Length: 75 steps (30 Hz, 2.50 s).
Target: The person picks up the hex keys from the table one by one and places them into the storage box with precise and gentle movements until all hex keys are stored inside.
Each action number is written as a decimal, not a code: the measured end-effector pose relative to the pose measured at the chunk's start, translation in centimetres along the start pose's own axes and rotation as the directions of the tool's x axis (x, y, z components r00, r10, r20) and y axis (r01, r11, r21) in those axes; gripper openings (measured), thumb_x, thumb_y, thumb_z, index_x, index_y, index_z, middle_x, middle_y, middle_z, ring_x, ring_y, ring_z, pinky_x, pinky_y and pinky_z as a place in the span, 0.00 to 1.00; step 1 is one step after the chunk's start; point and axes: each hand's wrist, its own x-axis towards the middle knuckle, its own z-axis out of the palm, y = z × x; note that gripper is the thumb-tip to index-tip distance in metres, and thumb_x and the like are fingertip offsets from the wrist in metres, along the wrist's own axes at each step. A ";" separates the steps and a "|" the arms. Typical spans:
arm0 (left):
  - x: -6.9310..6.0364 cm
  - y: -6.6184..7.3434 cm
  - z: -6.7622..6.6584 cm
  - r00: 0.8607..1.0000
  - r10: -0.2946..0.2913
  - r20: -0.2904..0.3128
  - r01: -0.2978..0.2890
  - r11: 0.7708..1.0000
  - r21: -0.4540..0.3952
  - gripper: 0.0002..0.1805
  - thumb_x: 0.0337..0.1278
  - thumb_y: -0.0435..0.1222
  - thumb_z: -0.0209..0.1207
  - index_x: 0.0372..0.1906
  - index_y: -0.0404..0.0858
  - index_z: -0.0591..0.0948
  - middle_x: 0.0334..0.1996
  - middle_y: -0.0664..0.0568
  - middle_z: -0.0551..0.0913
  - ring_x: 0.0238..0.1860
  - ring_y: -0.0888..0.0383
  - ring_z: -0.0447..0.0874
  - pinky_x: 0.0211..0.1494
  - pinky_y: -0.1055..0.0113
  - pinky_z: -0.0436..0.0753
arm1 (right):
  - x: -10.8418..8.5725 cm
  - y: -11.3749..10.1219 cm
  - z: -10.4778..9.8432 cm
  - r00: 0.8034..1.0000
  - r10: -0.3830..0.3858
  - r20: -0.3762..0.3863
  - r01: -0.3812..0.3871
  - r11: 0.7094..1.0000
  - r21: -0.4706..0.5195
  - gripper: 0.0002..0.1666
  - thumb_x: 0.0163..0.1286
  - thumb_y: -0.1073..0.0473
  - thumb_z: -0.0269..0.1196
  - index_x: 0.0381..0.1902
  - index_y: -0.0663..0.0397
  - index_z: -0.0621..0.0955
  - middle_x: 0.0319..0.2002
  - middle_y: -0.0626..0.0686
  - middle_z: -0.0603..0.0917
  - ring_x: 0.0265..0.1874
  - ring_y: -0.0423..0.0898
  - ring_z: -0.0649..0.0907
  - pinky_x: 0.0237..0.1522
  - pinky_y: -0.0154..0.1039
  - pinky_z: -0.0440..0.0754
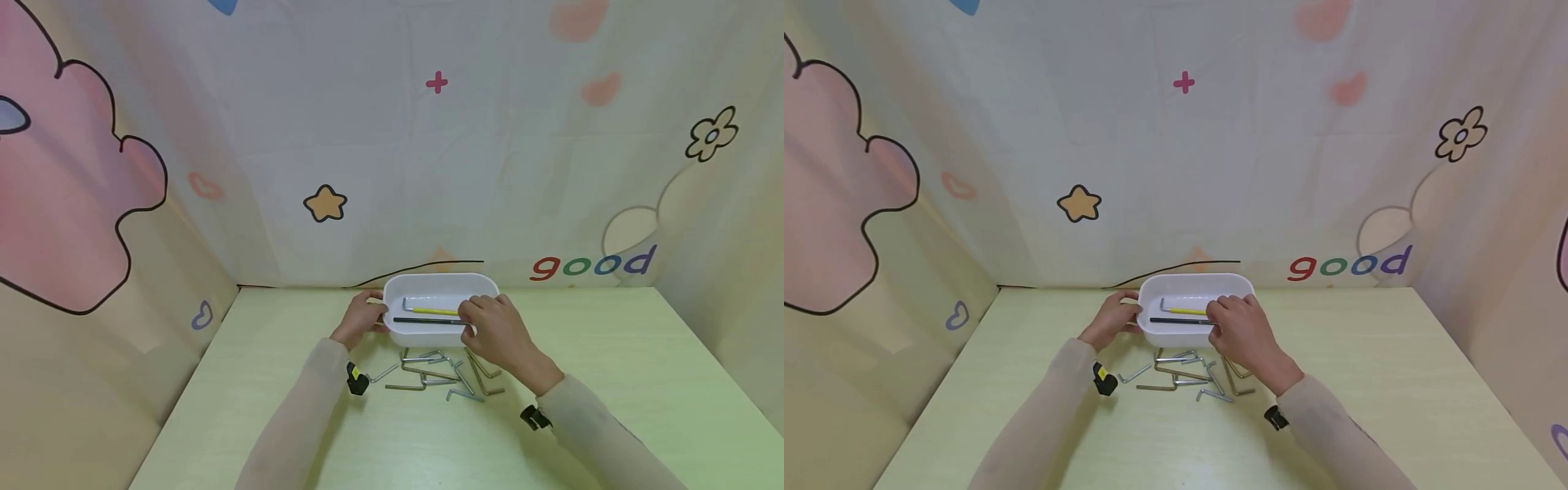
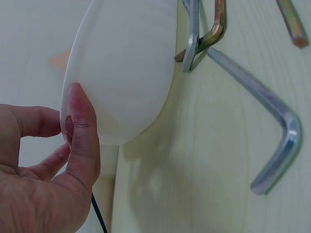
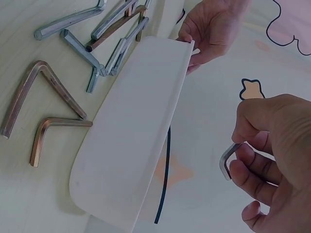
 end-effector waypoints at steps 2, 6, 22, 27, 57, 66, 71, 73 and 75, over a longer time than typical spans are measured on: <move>0.0 0.0 0.0 1.000 -0.001 0.003 0.001 1.000 -0.001 0.20 0.62 0.29 0.55 0.59 0.34 0.72 0.48 0.31 0.82 0.28 0.58 0.83 0.29 0.68 0.88 | 0.1 -0.1 0.0 1.000 0.005 0.008 -0.005 1.000 -0.004 0.09 0.48 0.64 0.67 0.27 0.49 0.78 0.23 0.44 0.77 0.27 0.44 0.76 0.34 0.41 0.71; -0.2 0.1 0.0 1.000 0.000 0.006 0.000 1.000 0.002 0.21 0.62 0.29 0.55 0.60 0.34 0.72 0.48 0.31 0.82 0.29 0.57 0.83 0.30 0.68 0.88 | 0.6 0.1 0.2 1.000 0.014 0.023 -0.013 1.000 -0.019 0.09 0.49 0.63 0.68 0.27 0.49 0.78 0.23 0.45 0.77 0.27 0.44 0.75 0.34 0.40 0.69; -0.3 -0.1 -0.2 1.000 0.017 0.009 -0.017 1.000 -0.015 0.21 0.62 0.28 0.55 0.60 0.33 0.71 0.45 0.31 0.81 0.29 0.58 0.82 0.31 0.67 0.88 | 3.5 2.3 2.0 0.994 0.041 0.101 -0.036 0.998 -0.050 0.07 0.49 0.65 0.66 0.26 0.51 0.78 0.24 0.47 0.80 0.26 0.45 0.78 0.27 0.39 0.67; -0.2 -0.2 -0.2 1.000 0.020 0.017 -0.020 1.000 -0.013 0.21 0.62 0.29 0.55 0.60 0.33 0.72 0.42 0.34 0.82 0.29 0.58 0.82 0.32 0.66 0.89 | 4.4 3.0 2.5 0.986 0.055 0.159 -0.044 0.996 -0.071 0.07 0.49 0.64 0.66 0.26 0.51 0.79 0.24 0.48 0.81 0.25 0.46 0.78 0.27 0.40 0.69; -0.1 -0.2 -0.2 0.999 0.038 0.029 -0.038 0.999 -0.018 0.22 0.63 0.29 0.54 0.62 0.32 0.71 0.45 0.31 0.82 0.30 0.57 0.83 0.35 0.64 0.89 | 7.3 4.5 4.6 0.926 0.148 0.348 -0.138 0.989 -0.053 0.08 0.57 0.58 0.66 0.35 0.53 0.82 0.28 0.48 0.84 0.28 0.47 0.80 0.41 0.50 0.79; -0.1 -0.2 -0.4 0.999 0.042 0.028 -0.042 0.999 -0.022 0.23 0.63 0.29 0.54 0.63 0.32 0.70 0.46 0.31 0.81 0.31 0.57 0.83 0.38 0.61 0.90 | 6.7 4.3 4.2 0.912 0.189 0.365 -0.178 0.982 -0.065 0.15 0.61 0.53 0.67 0.44 0.53 0.83 0.35 0.51 0.85 0.34 0.49 0.81 0.42 0.50 0.80; 0.0 0.0 -0.7 0.999 0.042 0.004 -0.042 0.999 -0.013 0.22 0.63 0.29 0.54 0.62 0.33 0.71 0.43 0.34 0.82 0.30 0.57 0.83 0.36 0.62 0.90 | 6.5 3.9 3.6 0.924 0.179 0.338 -0.169 0.984 -0.058 0.15 0.62 0.52 0.67 0.44 0.53 0.83 0.37 0.52 0.85 0.36 0.50 0.83 0.42 0.51 0.81; 0.1 -0.1 -0.7 0.999 0.038 0.004 -0.038 0.999 -0.011 0.22 0.63 0.29 0.55 0.62 0.33 0.71 0.43 0.35 0.82 0.30 0.57 0.83 0.38 0.61 0.90 | 6.3 3.7 3.2 0.925 0.178 0.335 -0.168 0.984 -0.060 0.16 0.62 0.52 0.67 0.45 0.53 0.83 0.37 0.52 0.85 0.36 0.51 0.83 0.43 0.52 0.81; 0.2 -0.1 -0.7 0.999 0.035 0.004 -0.035 0.999 -0.011 0.21 0.63 0.29 0.55 0.61 0.34 0.72 0.43 0.34 0.82 0.30 0.57 0.83 0.39 0.60 0.90 | 6.0 3.4 2.9 0.926 0.178 0.332 -0.168 0.984 -0.058 0.16 0.62 0.52 0.67 0.45 0.53 0.84 0.38 0.52 0.85 0.37 0.50 0.83 0.43 0.52 0.81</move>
